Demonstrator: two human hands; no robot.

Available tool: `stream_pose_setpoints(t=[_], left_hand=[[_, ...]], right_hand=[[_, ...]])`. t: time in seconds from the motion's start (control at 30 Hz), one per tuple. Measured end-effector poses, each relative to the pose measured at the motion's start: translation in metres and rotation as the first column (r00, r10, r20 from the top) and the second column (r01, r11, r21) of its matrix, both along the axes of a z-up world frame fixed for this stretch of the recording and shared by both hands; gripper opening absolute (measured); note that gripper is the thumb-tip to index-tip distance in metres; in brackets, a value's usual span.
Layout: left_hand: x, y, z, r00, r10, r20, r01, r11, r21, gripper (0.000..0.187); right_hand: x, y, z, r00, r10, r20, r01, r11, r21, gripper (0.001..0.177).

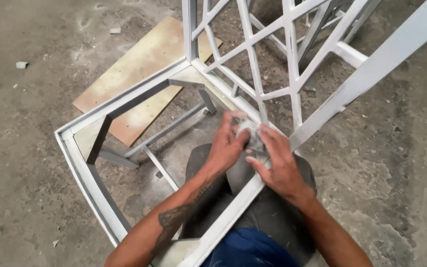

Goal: Sanding the white-painted wooden frame of a chair using sandpaper to prepare the surface.

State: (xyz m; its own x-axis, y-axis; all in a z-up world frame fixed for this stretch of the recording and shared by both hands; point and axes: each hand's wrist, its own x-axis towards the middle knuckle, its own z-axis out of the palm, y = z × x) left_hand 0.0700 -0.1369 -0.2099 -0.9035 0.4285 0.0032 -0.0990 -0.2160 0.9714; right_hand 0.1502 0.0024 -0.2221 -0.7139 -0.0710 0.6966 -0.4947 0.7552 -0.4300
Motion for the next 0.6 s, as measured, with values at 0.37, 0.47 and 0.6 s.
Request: stream_pose_setpoints(t=[0.37,0.47,0.6], left_hand=[[-0.022,-0.015,-0.015,0.833,-0.076,-0.549,-0.163,0.913,-0.373,0.056],[-0.031,-0.011,-0.033,0.956,-0.022,-0.292,-0.037,0.980,-0.197,0.053],[0.014,-0.001,0.034,0.984,-0.096,0.152,0.094,0.995,0.020,0.037]], right_hand=[[-0.024,0.015,-0.036,0.928,-0.081,0.363,0.189,0.944,-0.272,0.021],[-0.028,0.008,-0.028,0.875,0.120,0.469,0.191,0.806,-0.561,0.032],[-0.038,0.006,-0.055,0.813,0.398,0.425,0.178,0.525,-0.832,0.039]])
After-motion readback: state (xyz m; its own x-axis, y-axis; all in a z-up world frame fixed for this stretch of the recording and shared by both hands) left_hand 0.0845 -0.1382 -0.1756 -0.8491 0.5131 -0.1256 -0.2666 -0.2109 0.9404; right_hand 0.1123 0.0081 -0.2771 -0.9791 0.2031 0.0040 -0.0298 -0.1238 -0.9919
